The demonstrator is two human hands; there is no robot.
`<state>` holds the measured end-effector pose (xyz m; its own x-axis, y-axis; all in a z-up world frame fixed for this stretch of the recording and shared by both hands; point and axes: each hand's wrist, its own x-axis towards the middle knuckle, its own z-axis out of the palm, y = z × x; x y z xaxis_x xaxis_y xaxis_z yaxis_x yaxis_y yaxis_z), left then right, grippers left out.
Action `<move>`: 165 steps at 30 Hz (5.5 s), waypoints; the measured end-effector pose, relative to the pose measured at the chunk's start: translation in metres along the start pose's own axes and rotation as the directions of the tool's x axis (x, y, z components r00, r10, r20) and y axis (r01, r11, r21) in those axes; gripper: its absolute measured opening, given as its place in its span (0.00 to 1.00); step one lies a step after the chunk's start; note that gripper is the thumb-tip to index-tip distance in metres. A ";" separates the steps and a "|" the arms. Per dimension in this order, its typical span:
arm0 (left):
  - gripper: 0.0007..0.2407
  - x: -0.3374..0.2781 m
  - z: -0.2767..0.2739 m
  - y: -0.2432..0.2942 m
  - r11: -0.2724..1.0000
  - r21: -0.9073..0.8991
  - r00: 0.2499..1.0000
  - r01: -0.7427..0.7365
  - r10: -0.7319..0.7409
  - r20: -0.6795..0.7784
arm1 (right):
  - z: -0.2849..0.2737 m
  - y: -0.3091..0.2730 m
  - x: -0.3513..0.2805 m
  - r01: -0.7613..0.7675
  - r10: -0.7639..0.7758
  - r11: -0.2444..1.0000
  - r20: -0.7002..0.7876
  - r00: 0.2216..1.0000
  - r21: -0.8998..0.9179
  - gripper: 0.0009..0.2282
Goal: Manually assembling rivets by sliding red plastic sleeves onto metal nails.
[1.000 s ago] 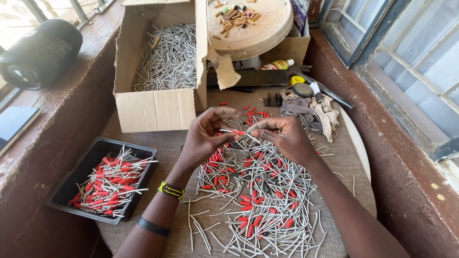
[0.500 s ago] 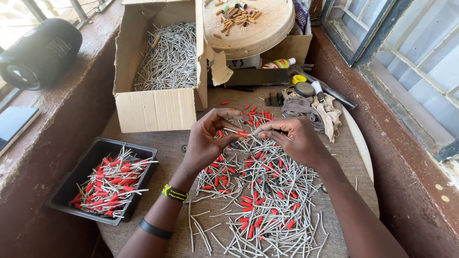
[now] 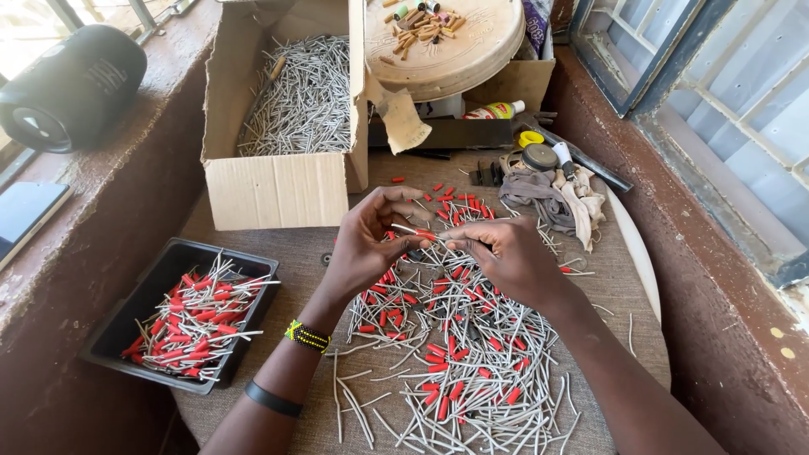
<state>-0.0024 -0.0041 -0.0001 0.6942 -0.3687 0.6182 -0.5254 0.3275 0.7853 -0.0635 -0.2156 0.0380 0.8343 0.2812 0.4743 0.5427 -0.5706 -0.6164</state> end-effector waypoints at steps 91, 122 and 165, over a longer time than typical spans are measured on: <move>0.04 -0.018 -0.017 -0.172 0.420 0.876 0.971 -0.239 0.073 0.230 | 0.122 -0.099 0.068 0.315 -0.304 0.912 0.082 0.949 -0.262 0.05; 0.09 -0.006 -0.019 -0.046 0.818 0.573 0.998 -0.052 0.054 0.013 | -0.029 -0.004 0.019 -0.298 0.370 0.921 0.323 0.871 -0.251 0.13; 0.11 -0.002 0.002 -0.032 0.891 -0.427 0.881 0.153 -0.318 -0.349 | 0.021 -0.014 0.014 0.025 -0.035 0.999 -0.225 0.974 -0.047 0.08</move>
<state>0.0119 -0.0160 -0.0257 0.9508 -0.1256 0.2831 -0.1523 0.6065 0.7804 -0.0574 -0.1875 0.0397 0.7715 0.1203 0.6247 0.5583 -0.5988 -0.5742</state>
